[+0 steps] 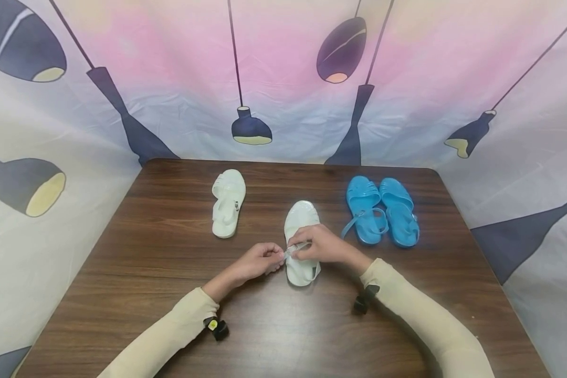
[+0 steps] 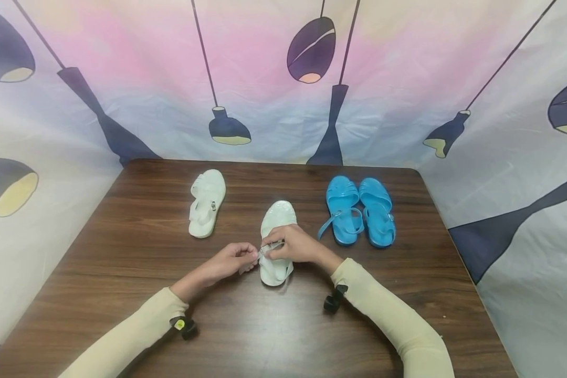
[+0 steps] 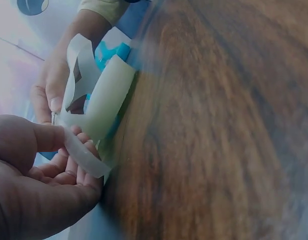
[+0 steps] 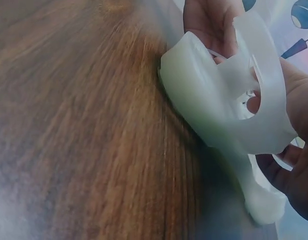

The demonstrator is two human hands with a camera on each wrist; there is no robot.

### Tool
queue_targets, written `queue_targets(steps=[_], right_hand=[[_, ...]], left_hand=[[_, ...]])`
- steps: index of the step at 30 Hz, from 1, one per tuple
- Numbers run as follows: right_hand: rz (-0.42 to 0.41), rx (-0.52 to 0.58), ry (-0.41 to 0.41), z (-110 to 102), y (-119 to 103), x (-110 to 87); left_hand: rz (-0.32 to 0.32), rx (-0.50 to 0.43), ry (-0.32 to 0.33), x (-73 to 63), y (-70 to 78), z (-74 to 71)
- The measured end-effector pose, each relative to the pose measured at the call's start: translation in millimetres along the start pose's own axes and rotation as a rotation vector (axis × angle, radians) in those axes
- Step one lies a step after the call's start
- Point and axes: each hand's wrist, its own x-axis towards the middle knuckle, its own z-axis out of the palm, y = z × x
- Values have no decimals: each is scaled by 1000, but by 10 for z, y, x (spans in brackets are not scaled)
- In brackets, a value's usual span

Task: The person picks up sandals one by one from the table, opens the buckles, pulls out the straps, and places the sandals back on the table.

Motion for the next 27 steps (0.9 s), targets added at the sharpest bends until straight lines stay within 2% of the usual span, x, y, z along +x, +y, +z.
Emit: queue_targets(steps=[5,20,27], right_hand=[[-11,25,16,22,12,4],[8,35,-1,65,-12,16],[17,39,13,107,27,-29]], left_hand=[[20,-14,4,25,-26,3],[12,-109,32,54,-63,23],[16,-47,27,59,-77,55]])
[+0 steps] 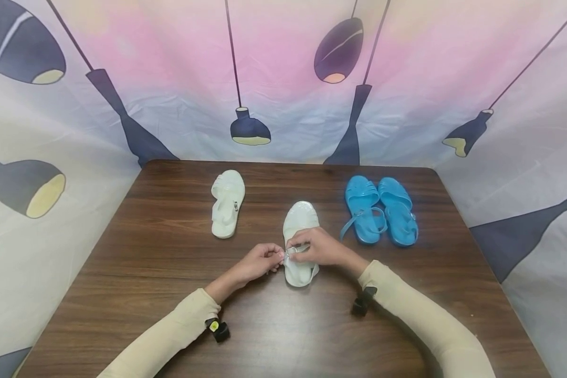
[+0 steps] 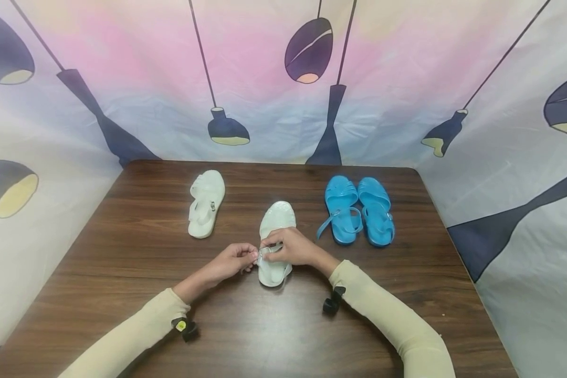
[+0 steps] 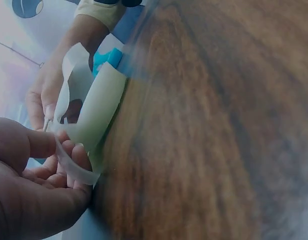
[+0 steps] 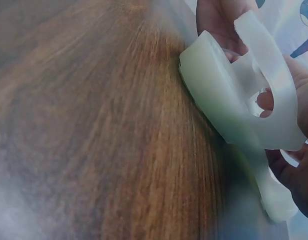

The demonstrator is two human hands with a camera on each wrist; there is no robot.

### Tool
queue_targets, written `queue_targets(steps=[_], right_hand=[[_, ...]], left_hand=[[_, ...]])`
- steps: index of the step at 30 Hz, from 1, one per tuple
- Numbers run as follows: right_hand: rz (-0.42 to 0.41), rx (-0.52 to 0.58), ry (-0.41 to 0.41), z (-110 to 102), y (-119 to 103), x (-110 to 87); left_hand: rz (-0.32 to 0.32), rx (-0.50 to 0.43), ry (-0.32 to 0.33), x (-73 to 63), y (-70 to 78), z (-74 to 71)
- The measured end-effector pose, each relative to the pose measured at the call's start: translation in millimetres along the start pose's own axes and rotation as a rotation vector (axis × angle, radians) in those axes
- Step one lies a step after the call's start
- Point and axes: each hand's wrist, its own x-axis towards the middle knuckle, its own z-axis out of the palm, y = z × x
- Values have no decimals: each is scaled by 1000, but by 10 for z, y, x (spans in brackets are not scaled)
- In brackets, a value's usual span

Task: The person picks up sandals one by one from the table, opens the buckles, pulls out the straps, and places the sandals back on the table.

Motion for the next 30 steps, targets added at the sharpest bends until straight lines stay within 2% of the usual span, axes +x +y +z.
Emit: queue_targets(steps=[15,19,23,26,30], right_hand=[[-57,-36,-7,16,-71,39],[-61,-40,5,25,-42,25],[-55,-18,17,34,-21,7],[-46,-1,26,39,-15,1],[-32,14,37,49,-16,2]], left_hand=[[45,-55,51,-4,-57,10],[13,-92,43,-32,-62,-11],[-32,-72,23,-64,-53,-49],[-31,-50,13,-62,-51,-70],[-27,-73,17,-33,-58,-74]])
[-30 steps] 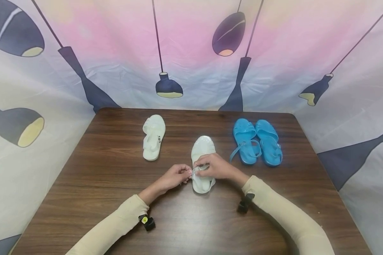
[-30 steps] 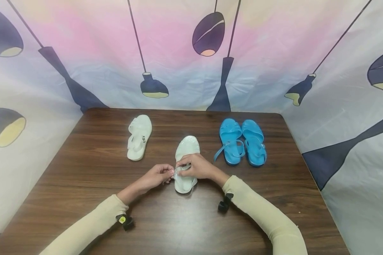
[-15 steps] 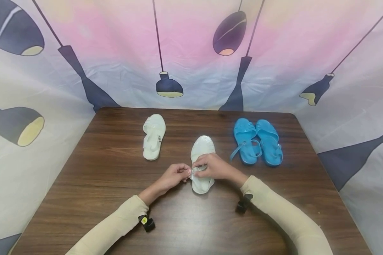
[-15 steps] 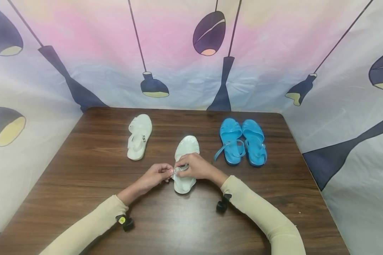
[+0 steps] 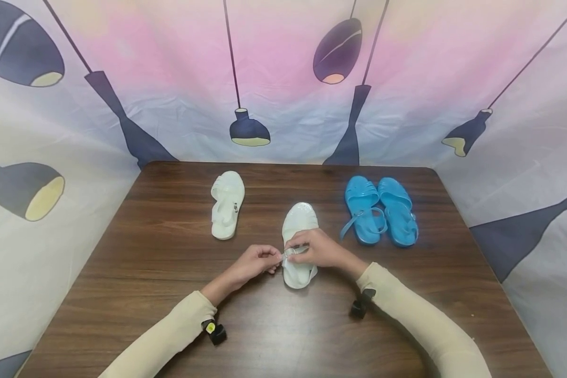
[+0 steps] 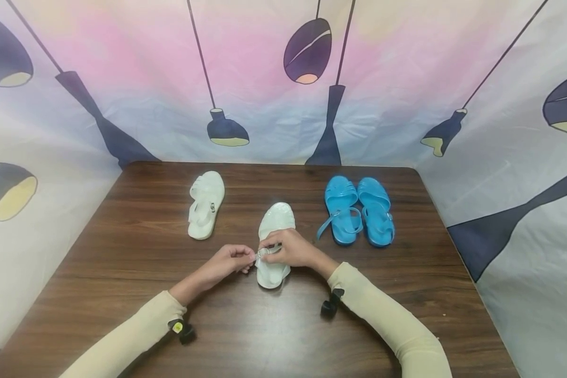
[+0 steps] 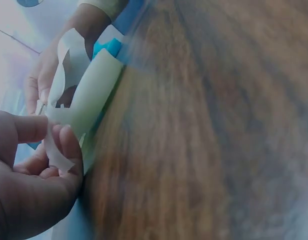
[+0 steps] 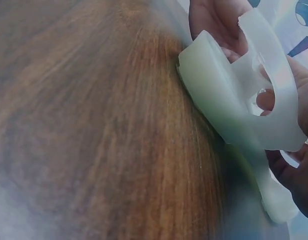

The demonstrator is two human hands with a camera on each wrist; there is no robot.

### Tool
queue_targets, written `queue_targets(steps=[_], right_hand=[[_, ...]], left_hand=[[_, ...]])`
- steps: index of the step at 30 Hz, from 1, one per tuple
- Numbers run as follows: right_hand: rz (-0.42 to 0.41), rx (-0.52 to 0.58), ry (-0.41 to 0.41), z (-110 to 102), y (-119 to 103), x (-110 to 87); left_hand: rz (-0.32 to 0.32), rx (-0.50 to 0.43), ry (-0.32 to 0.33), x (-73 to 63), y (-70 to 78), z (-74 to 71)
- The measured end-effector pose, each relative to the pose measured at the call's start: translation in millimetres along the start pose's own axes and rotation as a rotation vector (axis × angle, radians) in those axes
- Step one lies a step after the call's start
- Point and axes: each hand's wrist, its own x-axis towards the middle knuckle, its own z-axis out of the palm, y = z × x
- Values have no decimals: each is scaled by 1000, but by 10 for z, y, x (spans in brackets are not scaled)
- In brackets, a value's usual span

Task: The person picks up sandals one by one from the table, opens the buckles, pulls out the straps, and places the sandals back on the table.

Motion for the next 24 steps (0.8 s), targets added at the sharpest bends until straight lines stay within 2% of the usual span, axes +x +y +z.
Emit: queue_targets(steps=[6,15,18,24], right_hand=[[-5,-2,14,17,-20,-4],[14,4,22,21,-23,-14],[15,6,24,24,-19,-12],[4,37,33,42,-8,-9]], left_hand=[[26,-17,1,16,14,16],[30,166,69,-35,43,-28],[29,159,82,-12,35,-41],[35,100,63,35,31,-17]])
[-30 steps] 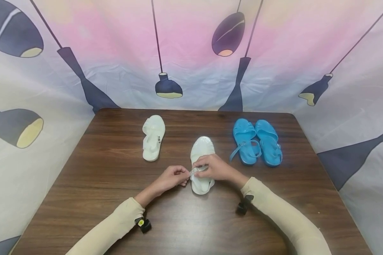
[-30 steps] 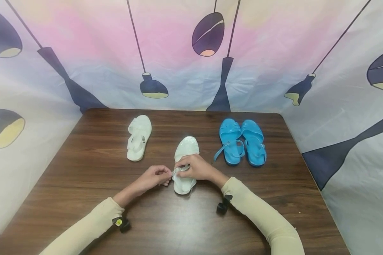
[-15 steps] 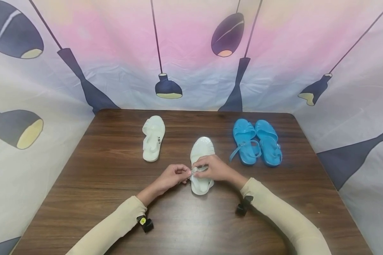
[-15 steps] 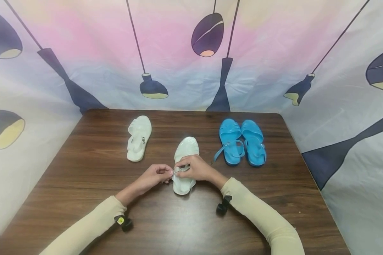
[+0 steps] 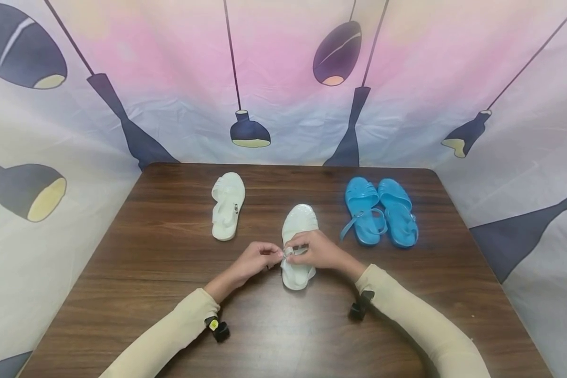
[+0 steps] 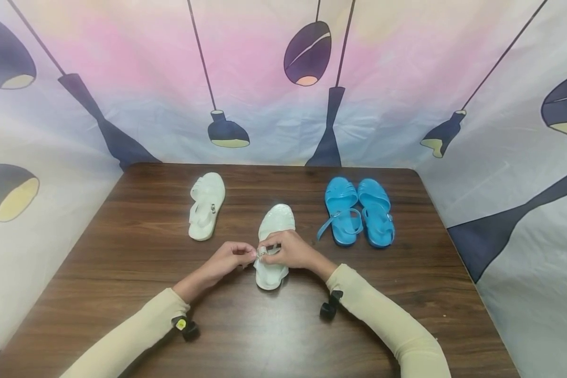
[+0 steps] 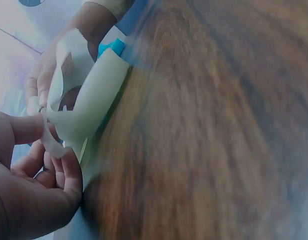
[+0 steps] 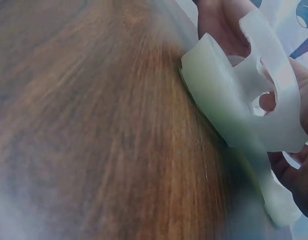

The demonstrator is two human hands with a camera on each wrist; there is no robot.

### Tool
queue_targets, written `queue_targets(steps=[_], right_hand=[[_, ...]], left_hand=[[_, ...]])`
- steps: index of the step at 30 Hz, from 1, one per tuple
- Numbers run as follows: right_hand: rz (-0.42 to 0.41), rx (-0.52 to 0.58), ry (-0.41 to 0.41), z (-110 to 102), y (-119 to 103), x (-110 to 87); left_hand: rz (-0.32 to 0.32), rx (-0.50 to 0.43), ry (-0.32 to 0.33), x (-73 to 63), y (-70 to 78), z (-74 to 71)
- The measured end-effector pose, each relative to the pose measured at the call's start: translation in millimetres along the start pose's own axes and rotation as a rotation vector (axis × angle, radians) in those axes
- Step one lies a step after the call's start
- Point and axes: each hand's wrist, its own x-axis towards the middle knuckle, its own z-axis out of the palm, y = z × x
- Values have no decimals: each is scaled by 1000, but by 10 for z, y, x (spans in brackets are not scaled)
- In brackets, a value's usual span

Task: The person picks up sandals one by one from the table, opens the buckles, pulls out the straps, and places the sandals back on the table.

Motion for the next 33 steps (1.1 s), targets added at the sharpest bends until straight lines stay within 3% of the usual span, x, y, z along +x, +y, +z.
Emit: queue_targets(steps=[3,10,23,33], right_hand=[[9,9,2,8,2,-4],[20,11,8,12,-7,-10],[2,14,2,5,-18,11],[25,-27,11,-5,-14,-17]], left_hand=[[9,3,2,-13,1,10],[-5,111,-15,-80,15,-37],[-3,-12,0,-28,-9,-18],[-4,64,-24,-44,-21,-71]])
